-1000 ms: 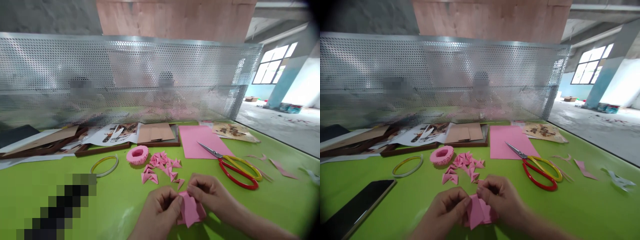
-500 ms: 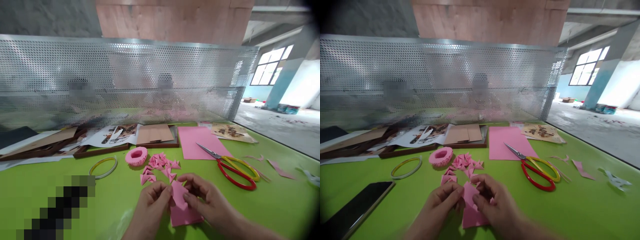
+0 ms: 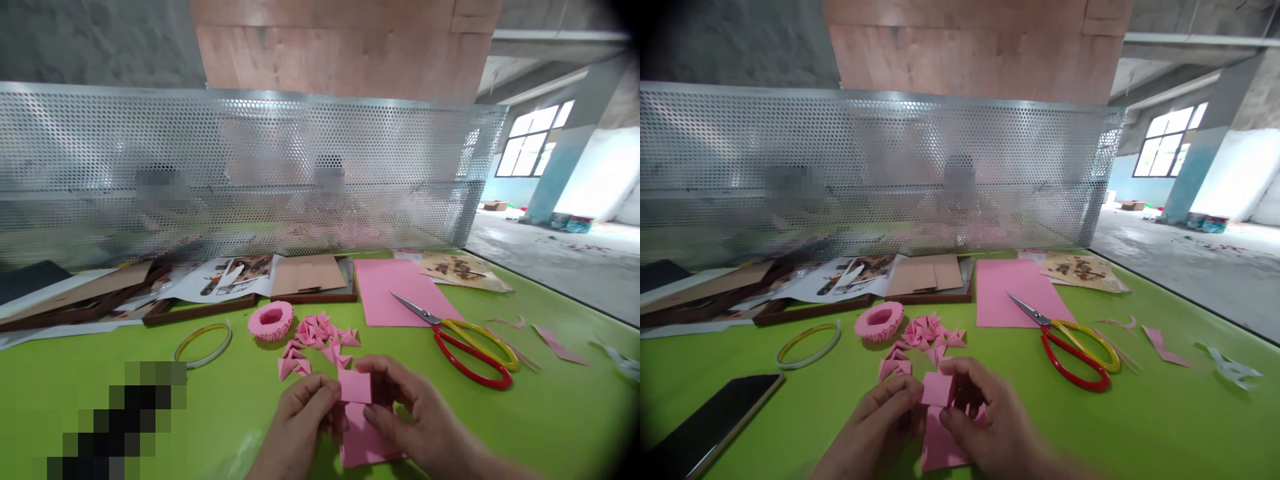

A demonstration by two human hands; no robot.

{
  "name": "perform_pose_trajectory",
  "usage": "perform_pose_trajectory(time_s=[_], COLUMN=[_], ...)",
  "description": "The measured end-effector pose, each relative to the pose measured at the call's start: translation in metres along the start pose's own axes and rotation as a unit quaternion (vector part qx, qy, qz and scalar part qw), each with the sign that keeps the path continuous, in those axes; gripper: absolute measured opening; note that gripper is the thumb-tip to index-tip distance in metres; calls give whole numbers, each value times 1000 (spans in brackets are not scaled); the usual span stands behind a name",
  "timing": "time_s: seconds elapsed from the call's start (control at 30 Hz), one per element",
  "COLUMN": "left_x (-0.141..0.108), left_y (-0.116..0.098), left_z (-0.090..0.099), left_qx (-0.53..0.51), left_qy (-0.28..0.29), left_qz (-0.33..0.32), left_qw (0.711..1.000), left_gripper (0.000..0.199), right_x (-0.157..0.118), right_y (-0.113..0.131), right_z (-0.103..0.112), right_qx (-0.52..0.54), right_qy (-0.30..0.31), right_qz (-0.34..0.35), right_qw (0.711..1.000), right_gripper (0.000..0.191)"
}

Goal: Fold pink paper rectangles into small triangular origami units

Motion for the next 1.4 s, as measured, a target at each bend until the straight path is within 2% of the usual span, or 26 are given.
perform_pose_trajectory(time_s=[0.13, 0.3, 0.53, 0.73, 0.87, 1.07, 1.17, 1.23, 1.3, 1.4], left_x=[-5, -11, -10, -8, -8, -9, -7, -6, -4, -1], left_y=[-7, -15, -12, -10, -13, -13, -12, -11, -12, -14], left_z=[-7, -14, -10, -7, -8, -6, -2, 0, 3, 3], left_qx=[102, 290, 317, 361, 367, 282, 255, 245, 230, 202], left_qy=[-10, -30, 29, 36, 37, 17, -10, -15, -27, -25], left_qz=[-73, -194, -246, -225, -207, -174, -145, -109, -91, -87], left_qw=[992, 937, 915, 904, 906, 943, 956, 963, 969, 975], left_gripper=[5, 8, 15, 21, 22, 17, 21, 24, 26, 25], right_x=[1, 3, -1, 0, -1, -2, -2, -3, -3, -4], right_y=[8, 6, 1, 7, 8, 10, 9, 10, 11, 17], right_z=[0, 1, 2, 1, 2, -4, -6, -6, -4, 1], right_qx=[20, 7, -26, -39, -53, -93, -110, -140, -192, -279], right_qy=[-20, -32, -43, -23, -33, -34, -22, -4, -11, -47], right_qz=[-20, -25, 28, 30, 46, 47, 40, 72, 135, 234], right_qw=[999, 999, 998, 999, 997, 994, 993, 987, 972, 930], right_gripper=[29, 29, 32, 33, 31, 34, 48, 59, 64, 54])
Point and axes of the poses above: each hand's wrist, its own x-axis towards the middle knuckle, its own z-axis out of the back of the hand, y = z × x, the point moved 3 cm from there along x, towards the middle knuckle, and after that the axes turned 1 degree about x, right-handed, at the moved point
